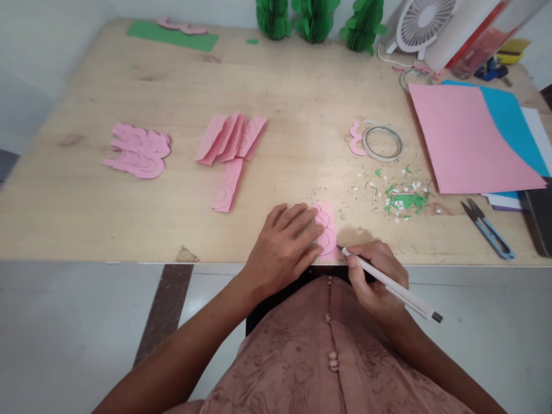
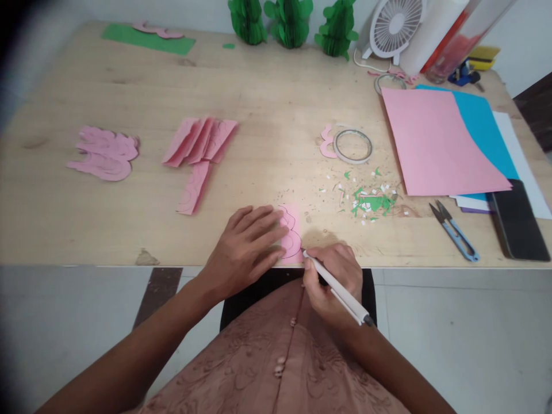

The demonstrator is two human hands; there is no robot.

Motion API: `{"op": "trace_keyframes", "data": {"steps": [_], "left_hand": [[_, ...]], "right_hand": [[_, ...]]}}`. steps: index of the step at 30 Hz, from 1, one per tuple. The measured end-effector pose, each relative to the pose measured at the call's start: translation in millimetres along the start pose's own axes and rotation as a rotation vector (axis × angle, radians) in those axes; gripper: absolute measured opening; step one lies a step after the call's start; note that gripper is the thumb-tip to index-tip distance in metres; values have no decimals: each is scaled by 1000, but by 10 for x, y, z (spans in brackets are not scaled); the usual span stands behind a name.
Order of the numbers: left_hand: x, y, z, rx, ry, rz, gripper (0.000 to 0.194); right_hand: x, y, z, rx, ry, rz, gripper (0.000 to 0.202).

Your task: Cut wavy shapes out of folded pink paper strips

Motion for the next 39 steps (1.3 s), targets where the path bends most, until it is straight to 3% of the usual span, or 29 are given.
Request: {"op": "trace_keyframes", "data": {"steps": [39], "left_hand": [[-13, -4, 5, -5, -9, -16, 25]], "right_hand": [[6, -17, 29, 4, -43, -27, 9]]}}
Point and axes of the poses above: each hand's wrist, its own z-axis towards the middle knuckle, its own x-axis out of the palm, y = z × x, the point moved 7 cm from there along z, towards the middle knuckle, and after that the axes turned 12 degrees about y, right-handed, at the moved point
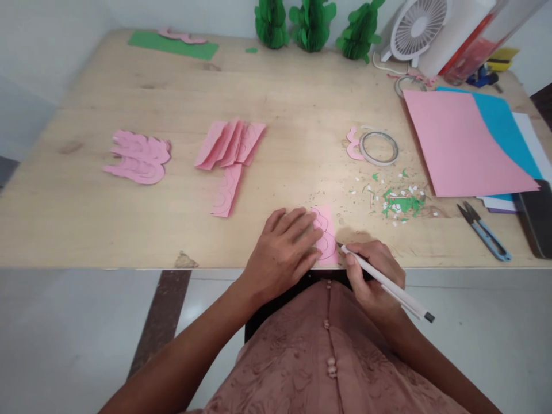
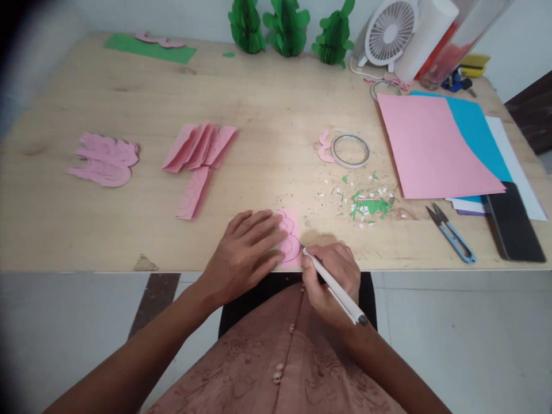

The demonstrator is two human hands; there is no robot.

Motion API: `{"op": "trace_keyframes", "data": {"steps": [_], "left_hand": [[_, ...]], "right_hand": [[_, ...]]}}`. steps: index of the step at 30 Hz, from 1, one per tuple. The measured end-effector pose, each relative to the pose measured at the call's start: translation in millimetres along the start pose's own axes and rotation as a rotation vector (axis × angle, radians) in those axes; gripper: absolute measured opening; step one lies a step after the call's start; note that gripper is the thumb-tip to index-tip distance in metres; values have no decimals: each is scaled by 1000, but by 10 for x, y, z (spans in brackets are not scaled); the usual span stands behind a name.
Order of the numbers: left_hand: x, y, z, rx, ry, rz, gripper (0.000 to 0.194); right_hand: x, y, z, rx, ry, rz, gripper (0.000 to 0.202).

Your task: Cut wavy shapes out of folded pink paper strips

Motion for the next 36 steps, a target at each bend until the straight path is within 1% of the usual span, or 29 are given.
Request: {"op": "trace_keyframes", "data": {"steps": [7, 14, 16, 20, 25, 28, 31, 36], "left_hand": [[4, -6, 5, 0, 17, 6, 25], [-13, -11, 0, 6, 2, -3, 25], [-10, -9, -1, 1, 5, -3, 25], [-7, -8, -1, -5, 7, -1, 25], [-24, -4, -6, -6, -17, -7, 33], [-24, 1, -14, -3, -31, -10, 34], [-12, 9, -20, -8, -28, -14, 31], [4, 6, -21, -14, -4, -15, 24]], "right_hand": [[16, -1, -3, -12, 12, 8, 10], [-82, 37, -25, 41, 5, 59, 12], [-70, 70, -18, 10, 17, 69, 14], [28, 98, -12, -75, 59, 84, 23], [112, 142, -27, -197, 71, -6, 33], [141, 151, -32, -211, 85, -68, 33], [158, 153, -42, -217, 94, -97, 32], [146, 158, -55, -248, 61, -89, 33]]}}
Point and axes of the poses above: each hand's wrist, its own z-axis towards the middle knuckle, its own x-axis out of the palm, y = z × x, the point moved 7 cm from there along z, towards the middle knuckle, and after that the axes turned 12 degrees about y, right-handed, at the moved point
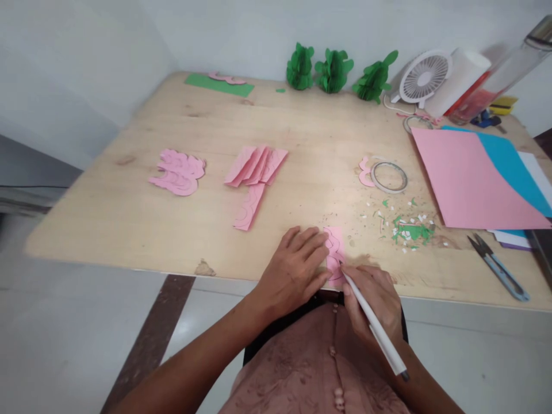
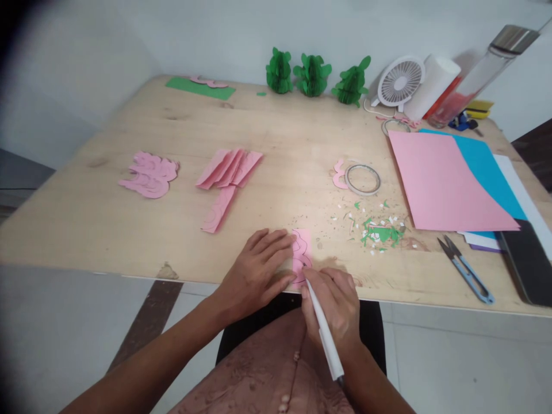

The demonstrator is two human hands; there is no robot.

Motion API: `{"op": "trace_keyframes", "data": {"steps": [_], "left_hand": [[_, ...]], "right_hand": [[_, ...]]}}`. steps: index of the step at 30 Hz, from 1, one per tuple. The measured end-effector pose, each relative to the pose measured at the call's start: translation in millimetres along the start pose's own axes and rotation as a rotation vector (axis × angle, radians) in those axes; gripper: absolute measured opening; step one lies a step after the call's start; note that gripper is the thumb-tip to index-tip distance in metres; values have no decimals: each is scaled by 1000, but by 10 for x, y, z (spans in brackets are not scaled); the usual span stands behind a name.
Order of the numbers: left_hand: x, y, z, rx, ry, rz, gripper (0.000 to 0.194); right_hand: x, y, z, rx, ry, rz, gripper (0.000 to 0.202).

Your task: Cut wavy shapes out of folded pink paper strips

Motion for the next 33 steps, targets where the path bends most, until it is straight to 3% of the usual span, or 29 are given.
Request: {"op": "trace_keyframes", "data": {"steps": [33], "left_hand": [[-17, -6, 34, -2, 71, 10, 20]], "right_hand": [[40, 15, 11, -64, -95, -100, 28]]}}
Point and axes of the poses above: each hand's wrist, its own z-axis towards the middle knuckle, its own x-axis out of the palm, y = z × x, the point moved 7 cm from there along z, towards the middle knuckle, and after that the axes turned 12 degrees about y, right-handed, at the moved point
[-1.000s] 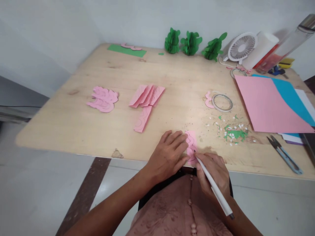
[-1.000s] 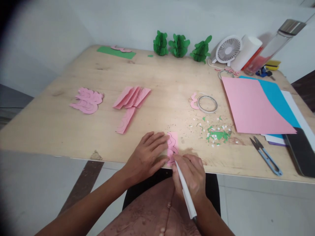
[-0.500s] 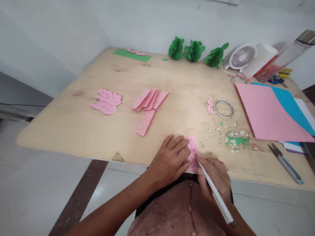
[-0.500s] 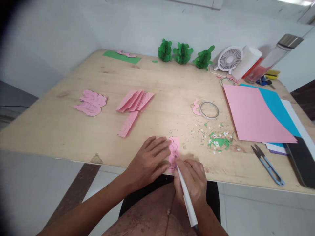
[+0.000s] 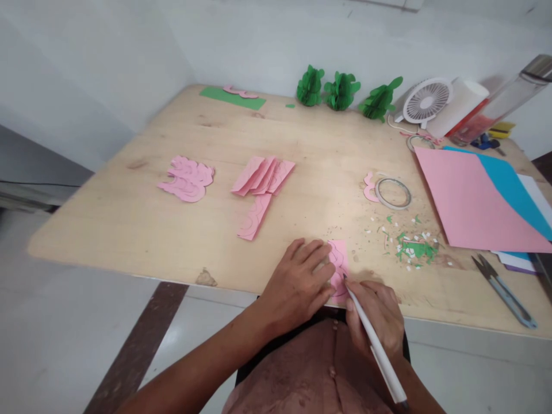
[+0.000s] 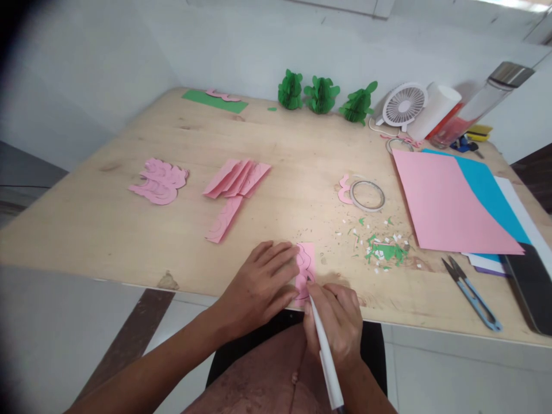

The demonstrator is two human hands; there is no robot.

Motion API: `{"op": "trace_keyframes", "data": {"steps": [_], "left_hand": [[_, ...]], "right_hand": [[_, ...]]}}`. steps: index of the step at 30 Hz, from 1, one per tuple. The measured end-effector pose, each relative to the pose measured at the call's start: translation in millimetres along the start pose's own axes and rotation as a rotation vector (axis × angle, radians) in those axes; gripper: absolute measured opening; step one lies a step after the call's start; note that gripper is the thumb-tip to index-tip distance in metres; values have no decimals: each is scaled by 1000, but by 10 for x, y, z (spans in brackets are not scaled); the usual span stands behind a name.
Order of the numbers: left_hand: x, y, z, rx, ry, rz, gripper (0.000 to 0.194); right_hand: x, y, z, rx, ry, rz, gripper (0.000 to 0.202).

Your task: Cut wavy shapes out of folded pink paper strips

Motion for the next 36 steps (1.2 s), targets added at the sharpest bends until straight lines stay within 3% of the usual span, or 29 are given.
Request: {"op": "trace_keyframes", "data": {"steps": [18, 36], "left_hand": [[-33, 69, -1, -18, 42, 60, 28], [-37, 97, -22, 18, 67, 36, 23]], "right_hand": [[-6, -4, 4, -4, -8, -17, 30], [0, -3, 5, 1, 6, -11, 30]]}}
Point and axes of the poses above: each hand's wrist, its own z-axis towards the middle knuckle, its own x-axis out of the palm, y = z × x, the point moved 7 cm from there along z, towards the middle knuckle, and after that the axes turned 12 degrees about y, right-handed, at the moved point
